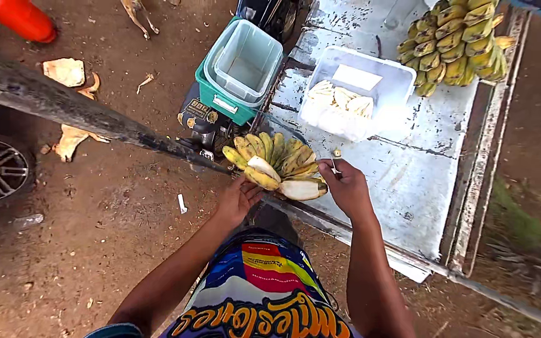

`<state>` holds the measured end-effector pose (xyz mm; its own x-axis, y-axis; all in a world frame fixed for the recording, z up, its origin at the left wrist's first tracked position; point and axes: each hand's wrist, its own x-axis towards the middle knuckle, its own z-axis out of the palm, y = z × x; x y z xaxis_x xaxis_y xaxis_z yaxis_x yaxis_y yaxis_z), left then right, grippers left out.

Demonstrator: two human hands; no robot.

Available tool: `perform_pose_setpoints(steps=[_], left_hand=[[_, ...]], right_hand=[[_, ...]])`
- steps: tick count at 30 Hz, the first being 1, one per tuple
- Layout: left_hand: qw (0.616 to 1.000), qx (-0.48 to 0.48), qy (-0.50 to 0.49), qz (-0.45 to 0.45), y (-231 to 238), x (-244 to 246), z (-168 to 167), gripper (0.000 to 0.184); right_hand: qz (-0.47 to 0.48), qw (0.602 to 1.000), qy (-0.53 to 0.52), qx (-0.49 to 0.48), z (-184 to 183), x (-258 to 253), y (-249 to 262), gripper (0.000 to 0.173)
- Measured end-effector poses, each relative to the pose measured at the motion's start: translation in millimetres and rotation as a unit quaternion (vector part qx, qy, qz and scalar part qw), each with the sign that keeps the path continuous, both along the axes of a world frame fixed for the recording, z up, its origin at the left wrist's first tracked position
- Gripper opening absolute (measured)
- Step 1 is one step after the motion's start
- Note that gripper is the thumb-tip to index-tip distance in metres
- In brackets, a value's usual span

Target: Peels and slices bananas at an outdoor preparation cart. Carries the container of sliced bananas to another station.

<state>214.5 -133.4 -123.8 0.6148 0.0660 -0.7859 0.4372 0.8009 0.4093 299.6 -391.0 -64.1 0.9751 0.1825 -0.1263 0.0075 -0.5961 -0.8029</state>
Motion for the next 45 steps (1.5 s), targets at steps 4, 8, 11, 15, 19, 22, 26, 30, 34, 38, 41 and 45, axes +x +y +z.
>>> perform_pose_setpoints(steps=[4,8,11,15,19,22,26,30,34,38,41,45], left_hand=[[0.997,-0.061,0.040,-0.010,-2,5,-5,0.063],[0.997,-0.046,0.048,-0.030,-16,24,-8,0.044],[0.999,-0.010,0.053,0.006,-33,40,-14,0.029],[0.996,0.077,0.048,0.026,-45,46,-26,0.017],[0.993,0.113,-0.010,0.014,-44,37,-32,0.015],[0.972,0.217,-0.048,-0.072,-46,40,-29,0.027],[0.946,0.284,-0.148,-0.059,-57,58,-8,0.030],[0.893,0.361,-0.250,-0.098,-52,82,8,0.024],[0.785,0.498,-0.312,-0.197,-43,100,19,0.025],[0.627,0.593,-0.342,-0.371,-33,114,19,0.024],[0.481,0.610,-0.350,-0.524,-37,124,32,0.030],[0.332,0.624,-0.387,-0.592,-52,130,38,0.036]], right_hand=[[-0.009,0.999,0.039,-0.010,-15,-25,-13,0.028],[-0.011,0.996,0.088,0.001,-26,-44,-31,0.032],[-0.016,0.996,0.087,0.026,-28,-47,-37,0.029],[-0.039,0.996,0.022,0.081,-37,-44,-51,0.026],[-0.061,0.993,0.002,0.106,-53,-34,-75,0.025],[-0.061,0.993,0.009,0.101,-58,-30,-87,0.024],[-0.066,0.992,-0.010,0.107,-47,-21,-96,0.023],[-0.092,0.986,-0.042,0.132,-34,-16,-90,0.023],[-0.098,0.979,-0.074,0.164,-25,-12,-76,0.022],[-0.100,0.974,-0.101,0.178,-24,-13,-68,0.023],[-0.125,0.969,-0.100,0.188,-29,-19,-68,0.026],[-0.138,0.970,-0.045,0.194,-40,-26,-72,0.031]])
